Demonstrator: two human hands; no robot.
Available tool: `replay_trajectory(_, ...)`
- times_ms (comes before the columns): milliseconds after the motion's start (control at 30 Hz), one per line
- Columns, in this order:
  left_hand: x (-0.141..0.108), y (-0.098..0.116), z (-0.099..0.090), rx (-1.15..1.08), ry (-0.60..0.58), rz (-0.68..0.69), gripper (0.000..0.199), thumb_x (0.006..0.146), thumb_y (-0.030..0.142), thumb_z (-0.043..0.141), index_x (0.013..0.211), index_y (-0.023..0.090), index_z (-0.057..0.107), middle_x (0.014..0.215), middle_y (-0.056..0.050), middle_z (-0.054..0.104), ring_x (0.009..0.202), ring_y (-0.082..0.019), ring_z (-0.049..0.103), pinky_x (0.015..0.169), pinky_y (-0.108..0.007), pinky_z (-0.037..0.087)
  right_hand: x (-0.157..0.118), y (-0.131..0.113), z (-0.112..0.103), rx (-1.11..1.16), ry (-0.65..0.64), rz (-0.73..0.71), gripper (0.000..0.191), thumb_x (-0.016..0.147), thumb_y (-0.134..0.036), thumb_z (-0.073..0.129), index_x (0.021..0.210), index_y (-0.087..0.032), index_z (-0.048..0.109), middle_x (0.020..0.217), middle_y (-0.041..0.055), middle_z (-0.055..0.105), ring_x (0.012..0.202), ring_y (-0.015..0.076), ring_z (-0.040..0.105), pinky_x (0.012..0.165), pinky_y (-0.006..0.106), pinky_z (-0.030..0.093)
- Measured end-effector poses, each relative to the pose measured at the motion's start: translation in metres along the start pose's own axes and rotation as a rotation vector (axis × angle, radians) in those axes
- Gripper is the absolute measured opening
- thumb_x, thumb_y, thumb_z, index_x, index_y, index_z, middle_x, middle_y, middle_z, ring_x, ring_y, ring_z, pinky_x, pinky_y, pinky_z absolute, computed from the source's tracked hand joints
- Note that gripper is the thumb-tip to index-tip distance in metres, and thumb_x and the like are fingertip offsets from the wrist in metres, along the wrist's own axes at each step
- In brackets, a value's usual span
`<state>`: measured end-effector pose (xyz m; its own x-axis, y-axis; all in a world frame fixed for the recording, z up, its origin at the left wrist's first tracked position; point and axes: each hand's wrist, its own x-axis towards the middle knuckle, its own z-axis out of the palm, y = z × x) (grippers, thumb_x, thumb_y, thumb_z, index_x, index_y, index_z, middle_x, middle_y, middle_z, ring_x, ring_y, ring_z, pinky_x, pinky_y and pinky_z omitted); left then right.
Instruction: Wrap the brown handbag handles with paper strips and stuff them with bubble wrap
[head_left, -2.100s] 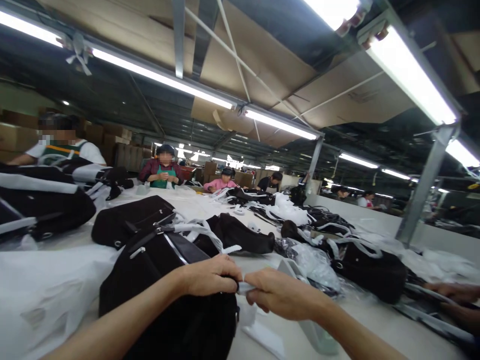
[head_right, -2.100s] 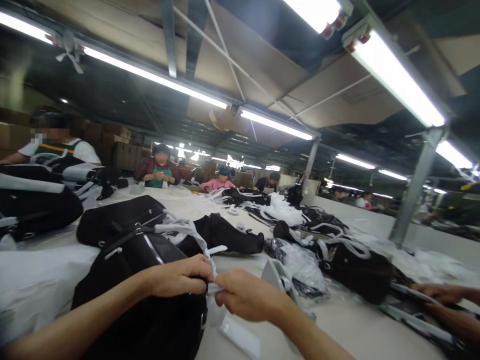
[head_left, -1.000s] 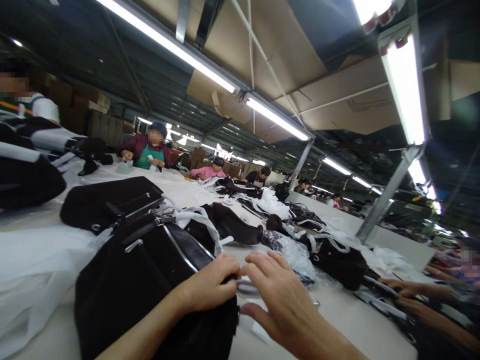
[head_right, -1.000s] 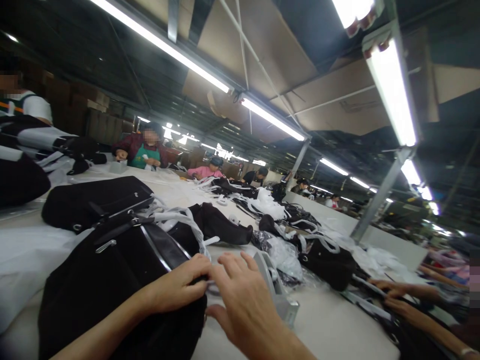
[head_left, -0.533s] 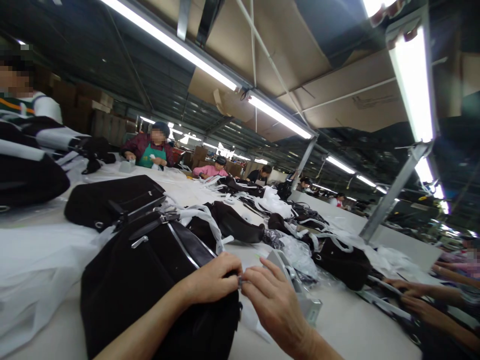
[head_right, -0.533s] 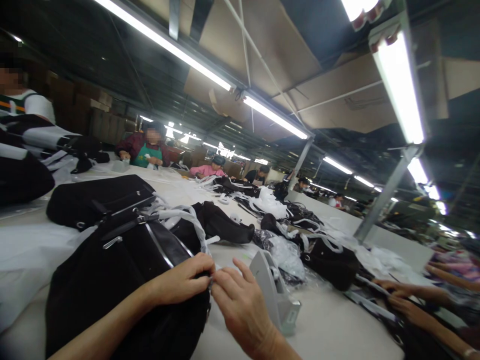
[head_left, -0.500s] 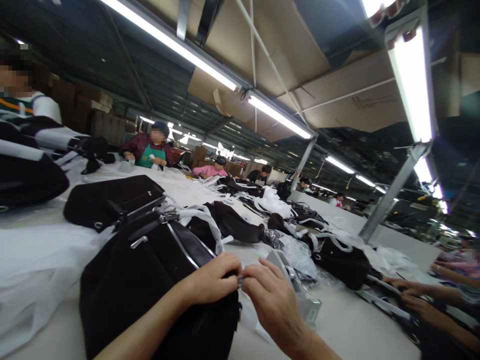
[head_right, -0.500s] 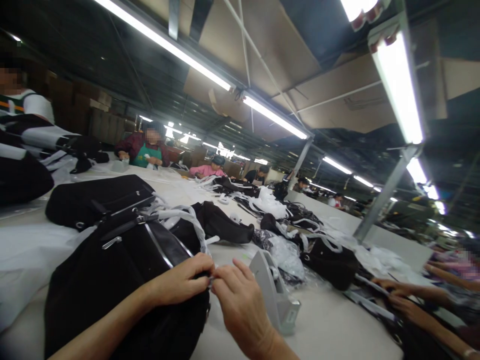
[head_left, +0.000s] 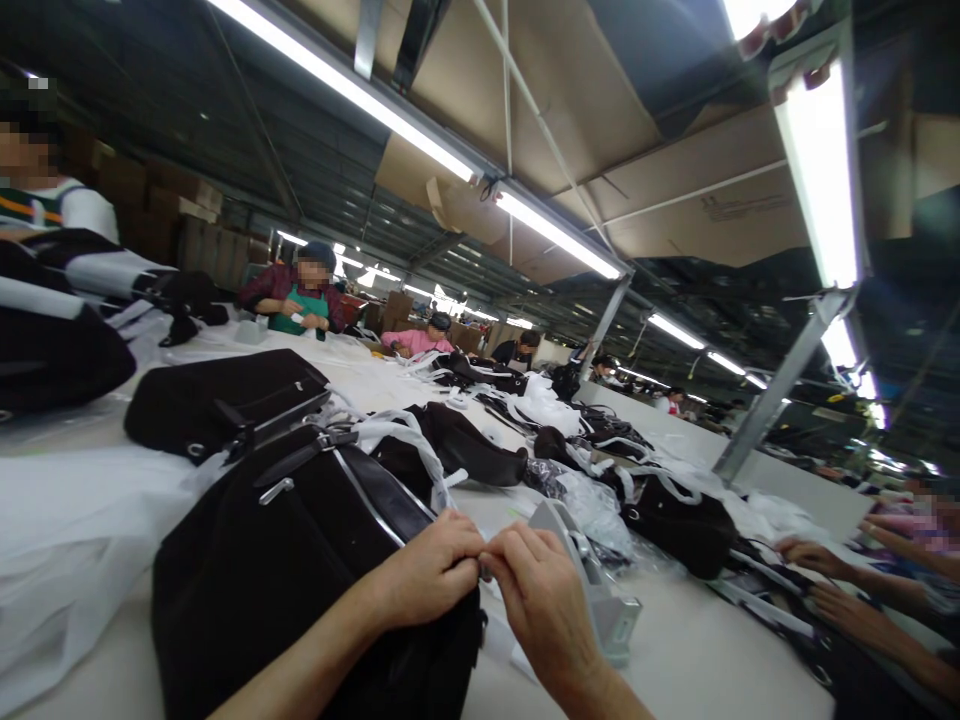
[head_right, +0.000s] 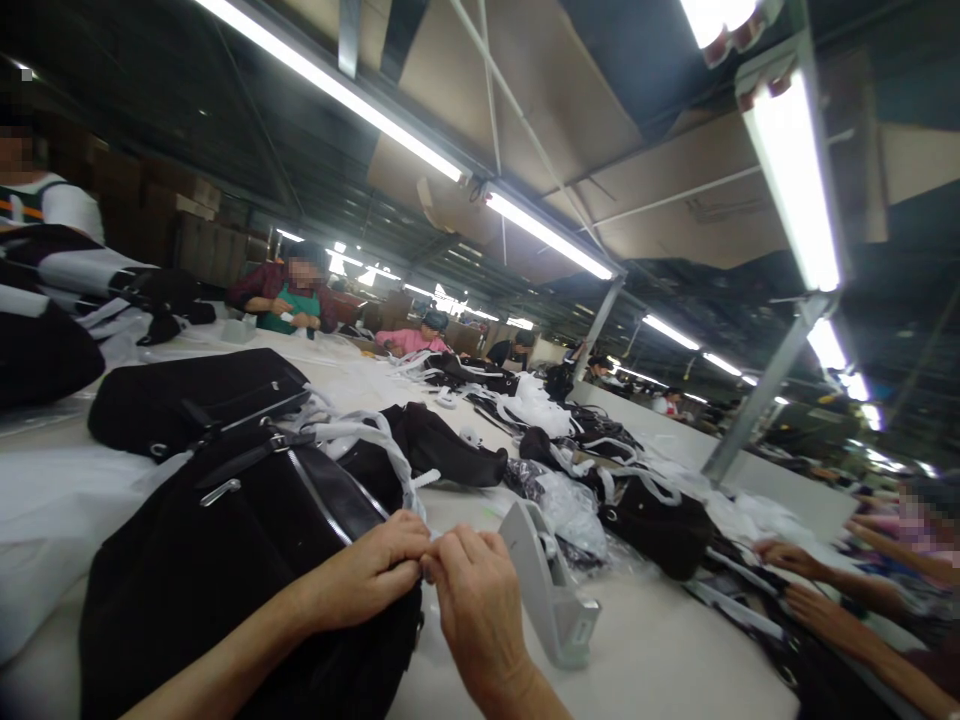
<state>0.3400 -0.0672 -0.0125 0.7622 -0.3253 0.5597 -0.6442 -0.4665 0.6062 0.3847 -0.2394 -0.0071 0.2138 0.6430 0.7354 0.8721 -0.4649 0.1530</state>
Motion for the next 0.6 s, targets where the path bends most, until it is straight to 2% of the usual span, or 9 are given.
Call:
replay_trajectory(100,-0.001,0.002,-0.001,-0.022,-0.004,0.0,0.011,0.078,0.013,0.046,0.07,0.02,0.047,0.076,0.0,0.054,0.084,-0.018,0.051,0.088,-0.032,0.037,-0.003,0.001,0.004,0.036,-0.014,0.042,0.023,0.101,-0.022,0.045,0.079,-0.023,0.054,0.073,0.001,0.062,0.066,0.0199,0.054,0.064,0.032,0.035)
replay_trajectory(233,-0.001,0.003,-0.001,-0.054,0.009,-0.027,0.017,0.085,0.018,0.047,0.069,0.02,0.053,0.078,0.0,0.059,0.085,-0.018,0.053,0.091,-0.032,0.038,-0.004,0.001,0.007,0.2,0.0,0.206,0.013,0.097,-0.025,0.052,0.084,-0.024,0.053,0.07,-0.0013,0.063,0.063,0.0188,0.057,0.059,0.029,0.04)
replay_trajectory(300,0.0,0.001,0.0,-0.065,0.02,-0.043,0.02,0.086,0.016,0.046,0.068,0.019,0.053,0.078,-0.001,0.06,0.088,-0.019,0.054,0.091,-0.033,0.038,-0.002,0.001,0.004,0.233,-0.011,0.204,0.012,0.098,-0.023,0.049,0.087,-0.024,0.053,0.072,-0.0009,0.064,0.064,0.0181,0.059,0.059,0.029,0.043)
replay_trajectory(333,0.0,0.0,0.001,-0.068,0.022,-0.048,0.021,0.086,0.016,0.046,0.066,0.019,0.052,0.077,-0.001,0.06,0.088,-0.019,0.054,0.091,-0.033,0.038,-0.001,0.001,0.0,0.209,-0.012,0.146,0.011,0.098,-0.021,0.047,0.09,-0.024,0.054,0.079,0.0012,0.066,0.07,0.0188,0.062,0.064,0.03,0.047)
replay_trajectory(400,0.001,-0.001,0.001,-0.073,0.024,-0.057,0.024,0.086,0.017,0.047,0.062,0.019,0.048,0.074,0.0,0.057,0.084,-0.018,0.053,0.09,-0.032,0.039,0.003,0.003,-0.009,0.11,-0.004,-0.046,0.011,0.098,-0.019,0.047,0.096,-0.023,0.058,0.1,0.0068,0.069,0.09,0.0218,0.065,0.084,0.039,0.049)
replay_trajectory(467,0.001,-0.002,0.0,-0.076,0.021,-0.061,0.026,0.085,0.017,0.048,0.06,0.019,0.044,0.071,0.001,0.054,0.081,-0.017,0.052,0.089,-0.031,0.04,0.005,0.006,-0.017,0.016,-0.002,-0.236,0.01,0.098,-0.019,0.051,0.1,-0.02,0.06,0.114,0.011,0.067,0.105,0.0241,0.063,0.101,0.046,0.041)
replay_trajectory(533,0.002,-0.003,-0.001,-0.076,0.012,-0.06,0.025,0.085,0.016,0.047,0.06,0.019,0.046,0.071,0.001,0.054,0.081,-0.017,0.053,0.088,-0.03,0.04,0.006,0.009,-0.021,-0.01,0.0,-0.346,0.009,0.097,-0.017,0.053,0.101,-0.018,0.061,0.11,0.0112,0.069,0.1,0.022,0.064,0.098,0.042,0.044)
replay_trajectory(600,0.001,-0.003,-0.001,-0.068,0.009,-0.059,0.023,0.085,0.016,0.047,0.063,0.019,0.05,0.074,0.0,0.057,0.084,-0.017,0.054,0.088,-0.029,0.041,0.004,0.01,-0.02,0.003,-0.006,-0.361,0.01,0.097,-0.015,0.054,0.103,-0.017,0.062,0.101,0.0093,0.071,0.086,0.0191,0.065,0.08,0.034,0.05)
